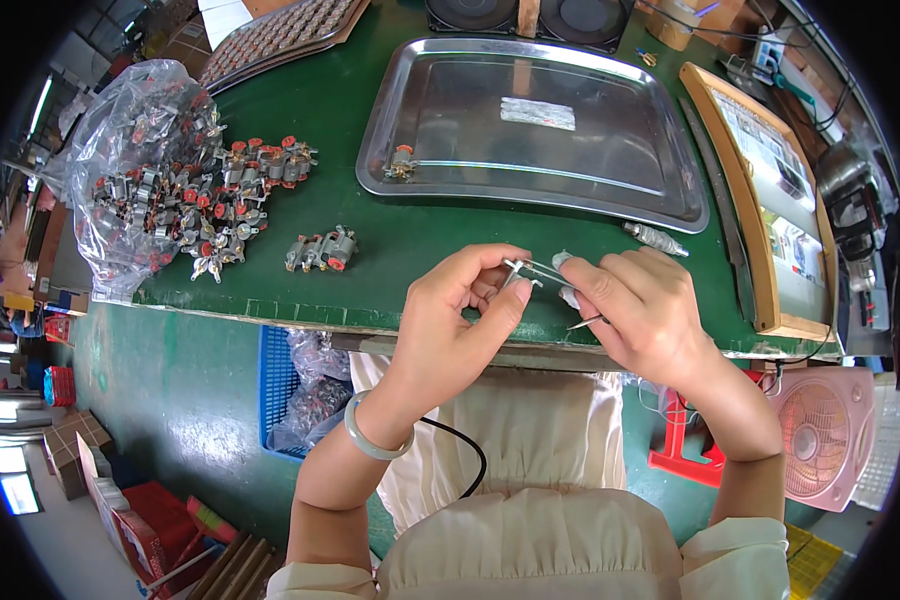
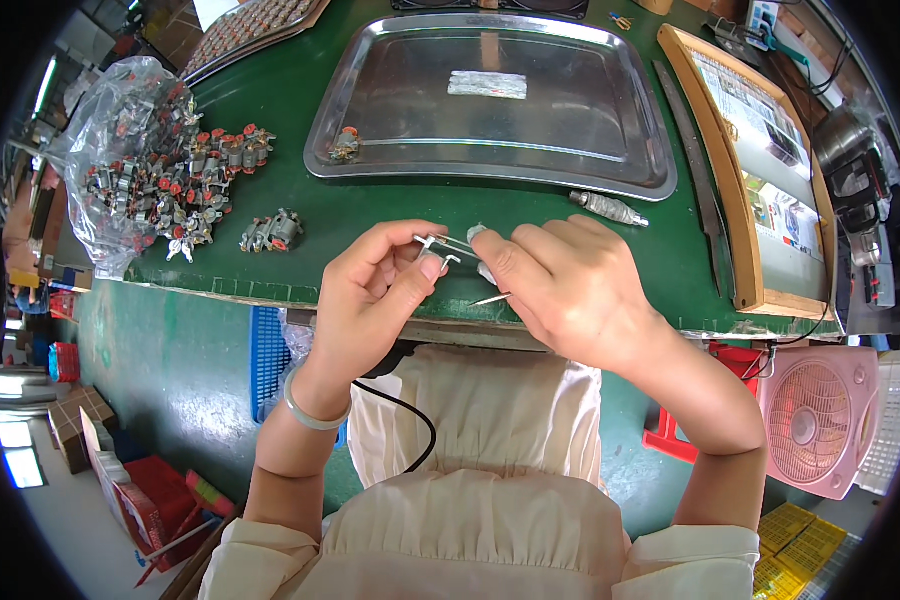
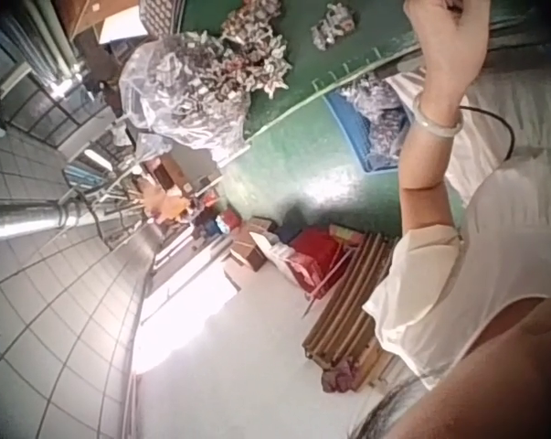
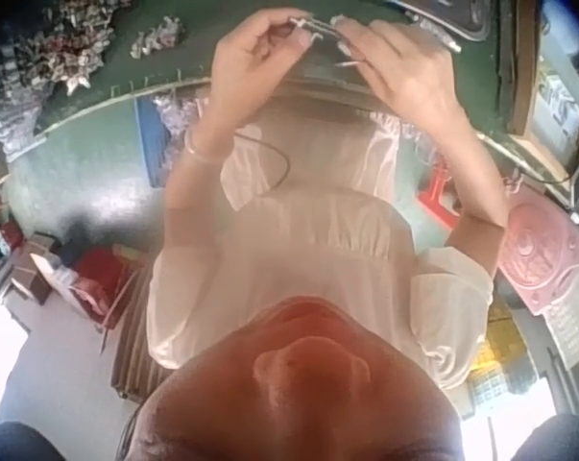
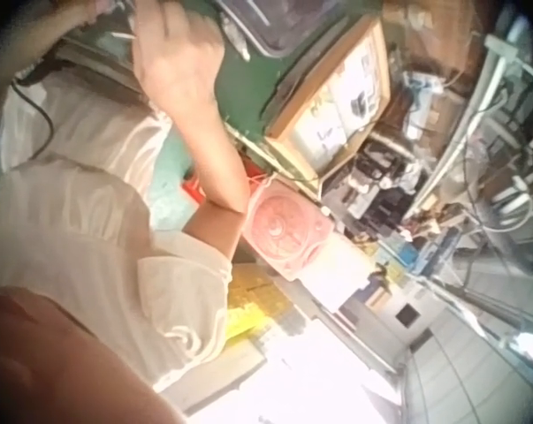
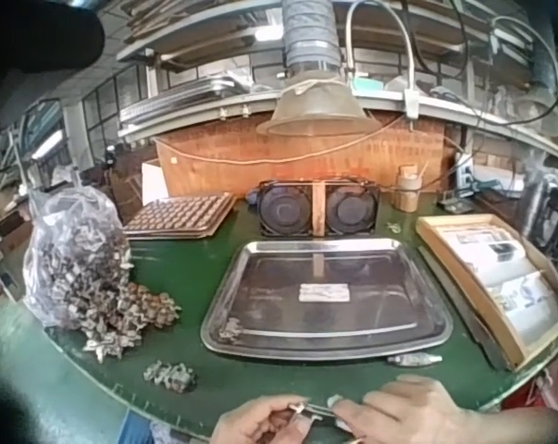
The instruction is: The person is assembling small electronic components onto a base using tools.
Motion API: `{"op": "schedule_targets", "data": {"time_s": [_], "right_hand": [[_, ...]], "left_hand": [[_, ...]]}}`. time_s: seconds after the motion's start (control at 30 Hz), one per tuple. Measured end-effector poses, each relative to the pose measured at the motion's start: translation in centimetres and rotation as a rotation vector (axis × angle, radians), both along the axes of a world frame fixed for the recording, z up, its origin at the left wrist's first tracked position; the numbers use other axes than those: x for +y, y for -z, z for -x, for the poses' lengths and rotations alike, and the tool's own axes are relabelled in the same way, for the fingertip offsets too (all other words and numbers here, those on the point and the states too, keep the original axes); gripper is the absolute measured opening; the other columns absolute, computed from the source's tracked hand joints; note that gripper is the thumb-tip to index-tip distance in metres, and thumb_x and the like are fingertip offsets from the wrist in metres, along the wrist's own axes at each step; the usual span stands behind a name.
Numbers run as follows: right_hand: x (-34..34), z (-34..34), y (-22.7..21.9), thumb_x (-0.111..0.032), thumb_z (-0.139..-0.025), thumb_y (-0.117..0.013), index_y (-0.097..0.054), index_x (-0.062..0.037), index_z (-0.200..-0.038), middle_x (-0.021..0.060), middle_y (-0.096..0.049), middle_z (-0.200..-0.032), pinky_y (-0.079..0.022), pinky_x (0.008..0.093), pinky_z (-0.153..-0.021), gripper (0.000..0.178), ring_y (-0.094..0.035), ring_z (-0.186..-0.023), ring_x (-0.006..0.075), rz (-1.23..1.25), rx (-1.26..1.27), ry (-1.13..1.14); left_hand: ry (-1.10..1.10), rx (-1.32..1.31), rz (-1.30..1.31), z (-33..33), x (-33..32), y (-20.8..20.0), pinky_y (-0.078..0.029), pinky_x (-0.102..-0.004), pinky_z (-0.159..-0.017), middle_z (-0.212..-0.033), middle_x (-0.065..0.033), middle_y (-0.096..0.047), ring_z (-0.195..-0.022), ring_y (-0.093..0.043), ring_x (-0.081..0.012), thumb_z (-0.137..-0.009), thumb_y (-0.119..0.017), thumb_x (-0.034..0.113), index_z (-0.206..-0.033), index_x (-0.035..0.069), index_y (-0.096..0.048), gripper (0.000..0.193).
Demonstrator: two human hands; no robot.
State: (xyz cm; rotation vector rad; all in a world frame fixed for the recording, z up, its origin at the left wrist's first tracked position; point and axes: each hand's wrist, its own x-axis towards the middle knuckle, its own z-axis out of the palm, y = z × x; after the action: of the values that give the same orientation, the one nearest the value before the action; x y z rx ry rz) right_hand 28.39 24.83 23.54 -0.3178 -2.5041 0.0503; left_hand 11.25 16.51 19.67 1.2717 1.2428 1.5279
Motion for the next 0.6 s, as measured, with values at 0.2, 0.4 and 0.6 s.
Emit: {"op": "schedule_targets", "data": {"time_s": [0.2, 0.4, 0.6], "right_hand": [[-0.6, 0.2, 0.2, -0.002, -0.065, -0.062, -0.057, -0.0030, -0.094, 0.0047, -0.048, -0.063, -0.037, 0.0322, -0.044, 0.029, -0.048, -0.050, 0.0198, 0.070, -0.011, 0.035], [0.1, 0.1, 0.0, 0.001, -0.072, -0.058, -0.057, 0.0015, -0.096, 0.0140, -0.060, -0.079, -0.048, 0.0279, -0.056, 0.024, -0.059, -0.062, 0.0200, 0.502, 0.240, 0.301], [-0.7, -0.9, -0.9, 0.000, -0.069, -0.062, -0.057, -0.0008, -0.093, 0.0111, -0.055, -0.068, -0.042, 0.0321, -0.047, 0.025, -0.054, -0.054, 0.0252, 0.544, 0.028, 0.024]], "left_hand": [[0.006, -0.022, 0.018, 0.1, 0.1, 0.0, -0.040, -0.0197, -0.056, -0.071, -0.0008, -0.053, -0.062, -0.048, -0.0052, -0.078, -0.057, 0.003, -0.096, -0.002, -0.056, 0.019], [0.008, -0.002, 0.036, 0.3, -0.2, -0.1, -0.041, -0.0199, -0.058, -0.074, -0.0018, -0.055, -0.064, -0.049, -0.0056, -0.078, -0.057, 0.002, -0.096, -0.001, -0.056, 0.019], [0.024, 0.037, 0.021, 0.6, 0.1, -0.7, -0.043, -0.0211, -0.061, -0.081, -0.0046, -0.055, -0.068, -0.052, -0.0082, -0.079, -0.056, 0.002, -0.100, -0.001, -0.055, 0.021]]}}
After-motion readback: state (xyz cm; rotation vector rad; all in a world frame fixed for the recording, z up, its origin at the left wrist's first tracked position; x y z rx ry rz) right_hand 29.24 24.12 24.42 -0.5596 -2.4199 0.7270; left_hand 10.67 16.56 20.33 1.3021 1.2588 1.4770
